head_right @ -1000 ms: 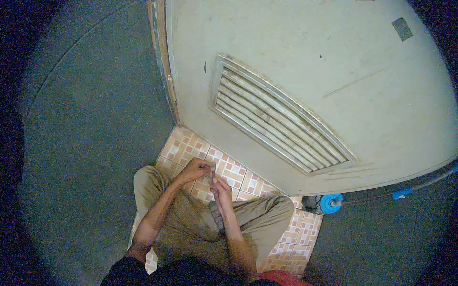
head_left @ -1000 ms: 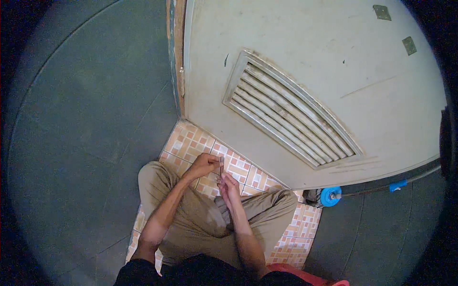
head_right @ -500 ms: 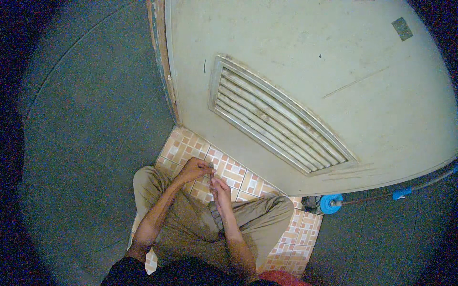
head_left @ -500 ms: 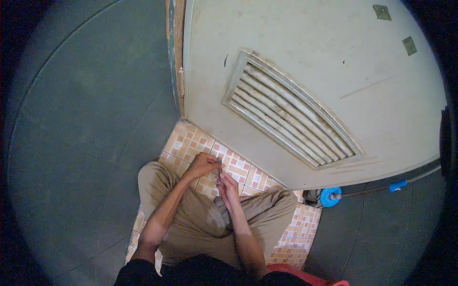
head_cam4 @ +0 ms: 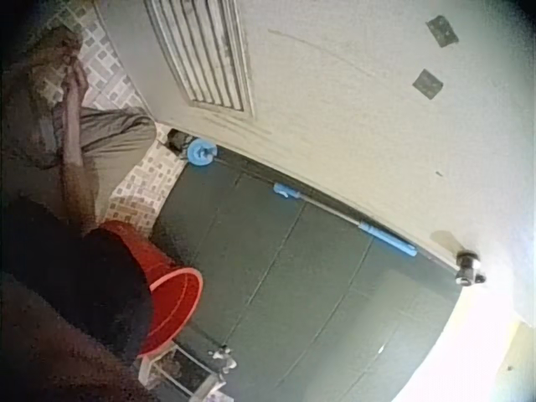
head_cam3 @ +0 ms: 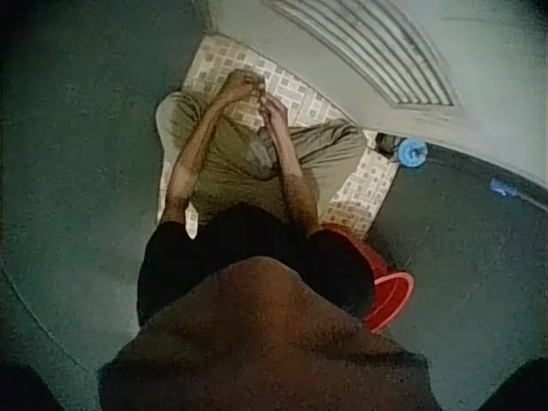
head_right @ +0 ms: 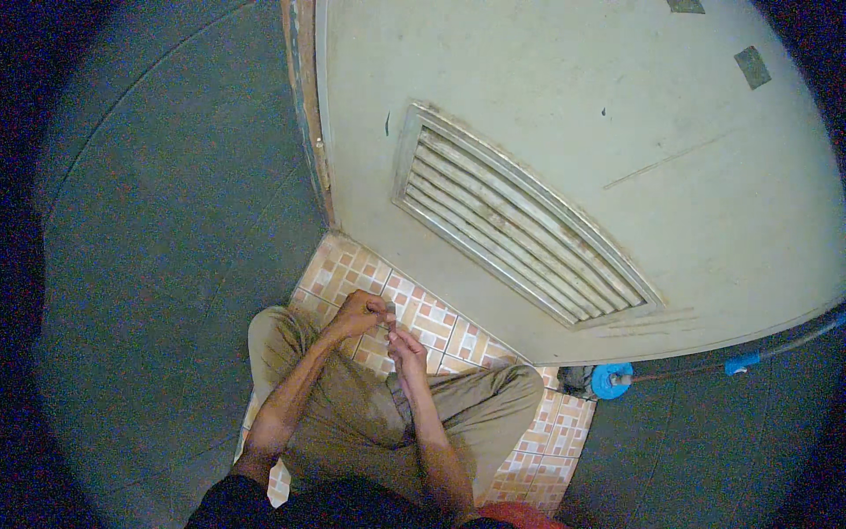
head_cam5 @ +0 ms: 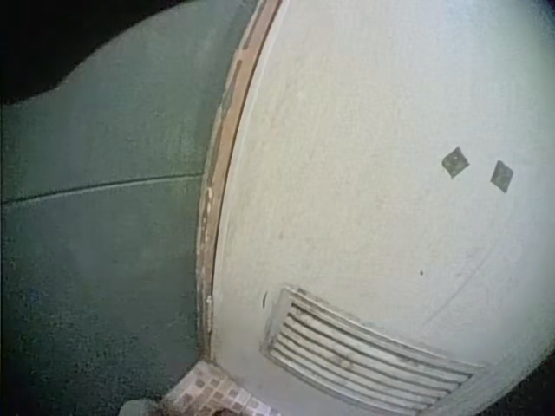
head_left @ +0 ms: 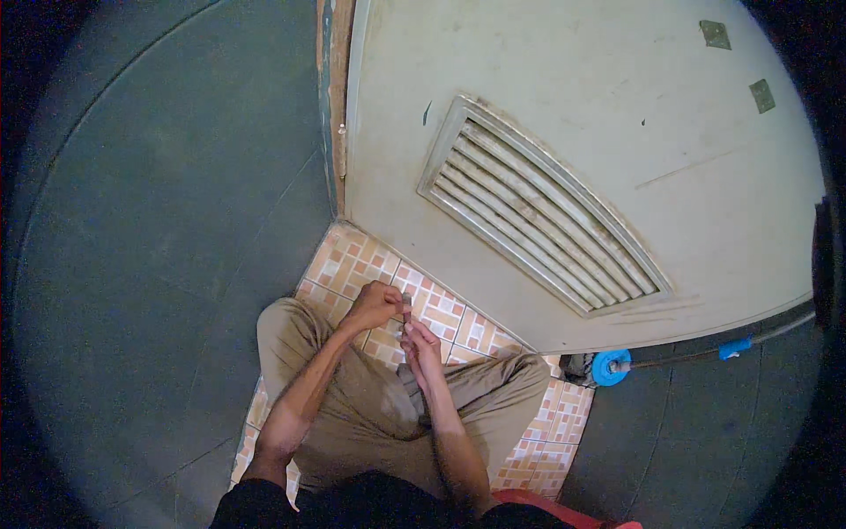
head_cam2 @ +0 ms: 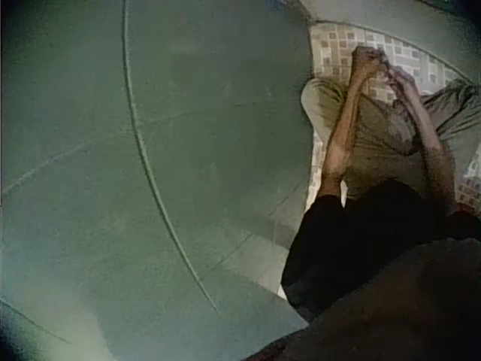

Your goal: The person uses a small scraper tool to remove material from the edge of a door frame and the adjacent tiled wall while sitting on the floor.

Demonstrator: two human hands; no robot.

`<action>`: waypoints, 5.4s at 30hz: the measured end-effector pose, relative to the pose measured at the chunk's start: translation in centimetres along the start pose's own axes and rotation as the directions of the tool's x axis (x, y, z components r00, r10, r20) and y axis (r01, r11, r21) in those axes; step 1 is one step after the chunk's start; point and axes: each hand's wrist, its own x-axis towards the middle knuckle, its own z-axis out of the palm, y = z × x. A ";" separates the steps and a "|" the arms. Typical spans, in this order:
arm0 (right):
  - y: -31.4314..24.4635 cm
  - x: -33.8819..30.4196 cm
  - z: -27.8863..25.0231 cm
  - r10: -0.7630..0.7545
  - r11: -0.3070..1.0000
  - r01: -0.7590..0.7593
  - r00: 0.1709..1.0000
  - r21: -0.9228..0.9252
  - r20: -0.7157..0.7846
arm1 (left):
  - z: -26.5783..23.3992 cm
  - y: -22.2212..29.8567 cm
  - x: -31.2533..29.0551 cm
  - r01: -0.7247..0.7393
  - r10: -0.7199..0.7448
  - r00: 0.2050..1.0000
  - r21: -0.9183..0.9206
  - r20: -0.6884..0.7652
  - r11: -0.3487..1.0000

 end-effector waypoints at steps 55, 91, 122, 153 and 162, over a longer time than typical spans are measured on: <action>1.6 -0.4 2.5 -0.575 0.667 0.421 0.816 -0.615 -0.065 | 0.6 -3.6 1.3 -0.069 0.068 0.997 0.042 0.024 0.997; 3.1 0.6 -1.0 -0.274 0.935 0.259 0.961 -0.244 -0.030 | 3.9 -3.5 1.1 -0.023 0.019 0.999 0.091 0.046 0.996; -1.7 18.6 24.9 0.068 0.801 -0.278 0.922 0.529 0.382 | 2.9 -10.0 0.6 -0.189 0.189 0.982 0.003 0.022 0.982; -3.5 17.2 27.3 -0.150 0.862 -0.129 0.859 0.490 0.489 | 4.0 -12.0 0.8 -0.097 0.128 0.992 -0.633 0.003 0.768; -1.9 12.3 23.4 -0.368 0.865 0.416 0.906 -0.281 0.208 | 3.3 -9.2 1.2 -0.169 0.166 0.984 -0.035 -0.069 0.985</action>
